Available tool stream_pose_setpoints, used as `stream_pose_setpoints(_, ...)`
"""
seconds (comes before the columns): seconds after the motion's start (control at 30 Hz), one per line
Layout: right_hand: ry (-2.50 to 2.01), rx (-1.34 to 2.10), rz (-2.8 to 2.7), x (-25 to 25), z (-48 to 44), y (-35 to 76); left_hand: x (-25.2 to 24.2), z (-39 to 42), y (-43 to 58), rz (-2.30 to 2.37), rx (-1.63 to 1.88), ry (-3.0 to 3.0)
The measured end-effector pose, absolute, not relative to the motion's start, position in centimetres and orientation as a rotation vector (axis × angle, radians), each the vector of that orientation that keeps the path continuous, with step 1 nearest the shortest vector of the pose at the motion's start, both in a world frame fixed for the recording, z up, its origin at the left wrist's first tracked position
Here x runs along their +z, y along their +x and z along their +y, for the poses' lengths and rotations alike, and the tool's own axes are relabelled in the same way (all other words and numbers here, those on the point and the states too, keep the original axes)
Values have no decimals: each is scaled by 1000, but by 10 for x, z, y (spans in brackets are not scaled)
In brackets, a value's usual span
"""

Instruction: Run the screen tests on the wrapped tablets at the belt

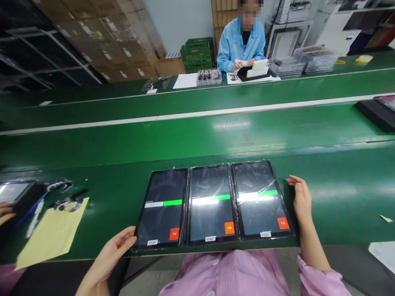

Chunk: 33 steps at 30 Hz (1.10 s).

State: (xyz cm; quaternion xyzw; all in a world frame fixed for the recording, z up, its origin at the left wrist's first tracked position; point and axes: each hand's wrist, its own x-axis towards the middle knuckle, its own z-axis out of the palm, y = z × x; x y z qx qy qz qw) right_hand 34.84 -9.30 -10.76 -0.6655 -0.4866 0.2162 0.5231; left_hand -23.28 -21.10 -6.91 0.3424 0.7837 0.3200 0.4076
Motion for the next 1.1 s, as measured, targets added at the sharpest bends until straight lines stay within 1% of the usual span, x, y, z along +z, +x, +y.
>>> stream_pose_setpoints(0.1,-1552,701,-1206,-102,-83,338,-55,-195,-239,1969,703,1052)
stream_pose_setpoints(0.17,-1578,716,-1263,-100,-73,332,-41,-172,-230,2047,670,1288)
stream_pose_setpoints(0.27,-1615,679,-1258,-99,-63,327,-21,-125,-190,2078,549,1798)
stream_pose_setpoints(0.33,-1607,686,-1213,-101,-62,327,-13,-93,-153,2070,372,2076)
stream_pose_setpoints(0.4,-1591,705,-1182,-103,-63,327,-9,-66,-120,2057,122,2227)
stream_pose_setpoints(0.5,-1582,739,-1137,-104,-65,327,-5,-43,-93,1992,-244,2240)
stream_pose_setpoints(0.57,-1580,750,-1100,-103,-65,326,-3,-38,-88,1962,-371,2223)
stream_pose_setpoints(0.73,-1579,738,-1082,-102,-63,325,-2,-40,-79,2053,-375,2220)
stream_pose_setpoints(0.83,-1583,750,-1103,-101,-64,327,-1,-36,-70,2080,-465,2223)
stream_pose_setpoints(0.93,-1576,764,-1133,-101,-64,329,3,-28,-67,2042,-566,2224)
stream_pose_setpoints(1.1,-1573,736,-1171,-102,-65,328,11,-18,-71,1935,-606,2242)
